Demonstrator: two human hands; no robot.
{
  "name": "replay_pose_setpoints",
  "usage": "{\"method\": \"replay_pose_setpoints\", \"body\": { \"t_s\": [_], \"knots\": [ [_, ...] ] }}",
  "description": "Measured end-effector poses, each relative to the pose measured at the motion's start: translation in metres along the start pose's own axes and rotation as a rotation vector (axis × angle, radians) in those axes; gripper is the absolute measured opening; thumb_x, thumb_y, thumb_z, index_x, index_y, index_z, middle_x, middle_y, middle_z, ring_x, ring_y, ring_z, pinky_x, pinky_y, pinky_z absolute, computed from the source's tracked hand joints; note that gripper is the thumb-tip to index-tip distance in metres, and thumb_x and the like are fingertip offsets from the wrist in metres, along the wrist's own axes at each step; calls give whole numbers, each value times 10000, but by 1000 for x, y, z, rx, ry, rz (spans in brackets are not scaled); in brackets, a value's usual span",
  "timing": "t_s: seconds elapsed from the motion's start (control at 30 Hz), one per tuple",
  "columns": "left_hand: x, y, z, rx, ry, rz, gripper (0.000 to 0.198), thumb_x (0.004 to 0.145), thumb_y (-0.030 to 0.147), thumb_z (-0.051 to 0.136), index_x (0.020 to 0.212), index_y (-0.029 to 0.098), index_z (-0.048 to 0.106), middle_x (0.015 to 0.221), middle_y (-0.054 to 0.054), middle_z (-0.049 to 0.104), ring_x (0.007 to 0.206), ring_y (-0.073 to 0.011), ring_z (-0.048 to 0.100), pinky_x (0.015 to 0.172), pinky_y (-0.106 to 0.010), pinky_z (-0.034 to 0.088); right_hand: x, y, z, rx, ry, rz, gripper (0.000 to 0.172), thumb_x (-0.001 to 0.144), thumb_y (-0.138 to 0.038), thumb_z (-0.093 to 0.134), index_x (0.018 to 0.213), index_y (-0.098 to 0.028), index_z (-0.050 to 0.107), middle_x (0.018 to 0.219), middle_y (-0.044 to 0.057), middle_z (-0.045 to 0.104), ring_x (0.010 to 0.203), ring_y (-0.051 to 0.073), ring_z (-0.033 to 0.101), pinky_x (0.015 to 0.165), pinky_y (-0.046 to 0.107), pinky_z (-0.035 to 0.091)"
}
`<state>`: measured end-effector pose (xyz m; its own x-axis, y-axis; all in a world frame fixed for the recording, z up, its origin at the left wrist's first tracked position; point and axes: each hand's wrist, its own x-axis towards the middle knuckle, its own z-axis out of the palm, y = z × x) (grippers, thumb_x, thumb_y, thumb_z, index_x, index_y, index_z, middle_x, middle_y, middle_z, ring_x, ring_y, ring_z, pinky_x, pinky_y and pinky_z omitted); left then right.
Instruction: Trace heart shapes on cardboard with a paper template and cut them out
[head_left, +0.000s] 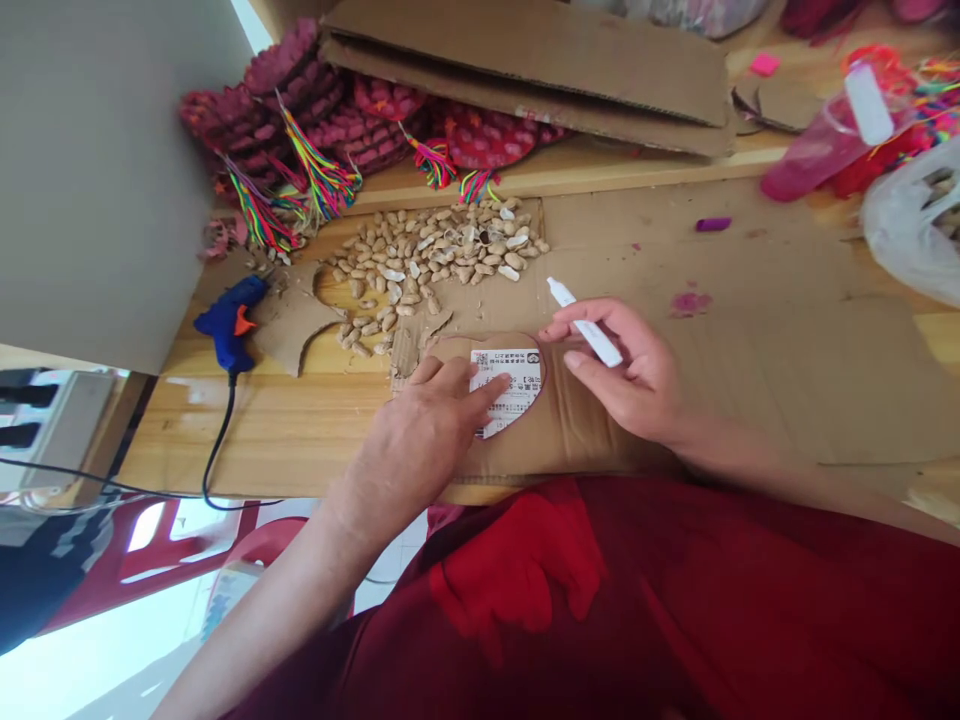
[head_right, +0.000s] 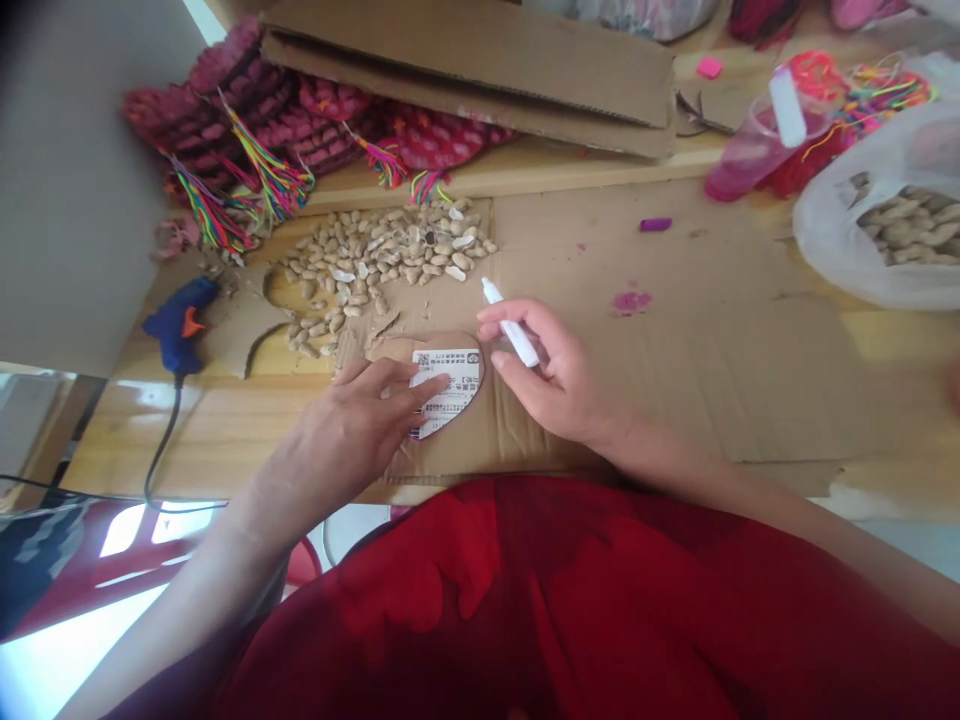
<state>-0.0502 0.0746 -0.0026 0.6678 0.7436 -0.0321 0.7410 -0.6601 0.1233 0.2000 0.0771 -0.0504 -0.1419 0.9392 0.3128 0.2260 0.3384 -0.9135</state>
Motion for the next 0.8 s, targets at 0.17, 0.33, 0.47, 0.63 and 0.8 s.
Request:
{"method": "replay_pose_setpoints", "body": {
  "t_s": [0.17, 0.33, 0.47, 0.63, 0.8],
  "knots": [
    [1, -2, -1, -26, 26, 8, 423, 984, 173, 643, 1392, 275, 678, 1230, -99, 668, 1108, -284, 615, 992, -490, 606, 3, -3, -5, 93, 195, 40, 295, 1067, -493, 537, 1101, -240, 683, 795, 18, 718, 747, 167, 683, 730, 344, 560],
    [1, -3, -2, -22, 22, -3, 420, 977, 180, 656, 1378, 300, 688, 1202, -90, 666, 1074, -277, 621, 942, -479, 630, 2, -7, -7, 60, 202, 26, 361, 1047, -548, 556, 922, -254, 724, 600, -22, 553, 550, 128, 524, 544, 311, 444],
    [0, -3, -1, -22, 24, -14, 411, 977, 187, 663, 1369, 306, 694, 1232, -93, 673, 1117, -277, 623, 947, -469, 633, 0, -5, -6, 31, 190, 26, 348, 1044, -533, 566, 898, -256, 716, 606, -26, 529, 550, 128, 488, 513, 309, 394],
    [2, -4, -3, -31, -10, 11, 389, 1012, 194, 607, 1388, 267, 679, 1470, -73, 640, 1180, -273, 615, 1008, -488, 613, -1, -4, -6, -41, 169, 21, 249, 1060, -407, 561, 938, -228, 683, 671, -24, 574, 588, 123, 519, 552, 294, 415],
    [4, -6, -5, -35, -45, 22, 376, 1026, 235, 599, 1392, 264, 678, 1524, -25, 625, 1144, -262, 635, 998, -478, 612, -2, -4, -7, -83, 148, -15, 177, 1053, -340, 555, 936, -217, 605, 712, -24, 557, 582, 118, 483, 553, 293, 397]
  ]
}}
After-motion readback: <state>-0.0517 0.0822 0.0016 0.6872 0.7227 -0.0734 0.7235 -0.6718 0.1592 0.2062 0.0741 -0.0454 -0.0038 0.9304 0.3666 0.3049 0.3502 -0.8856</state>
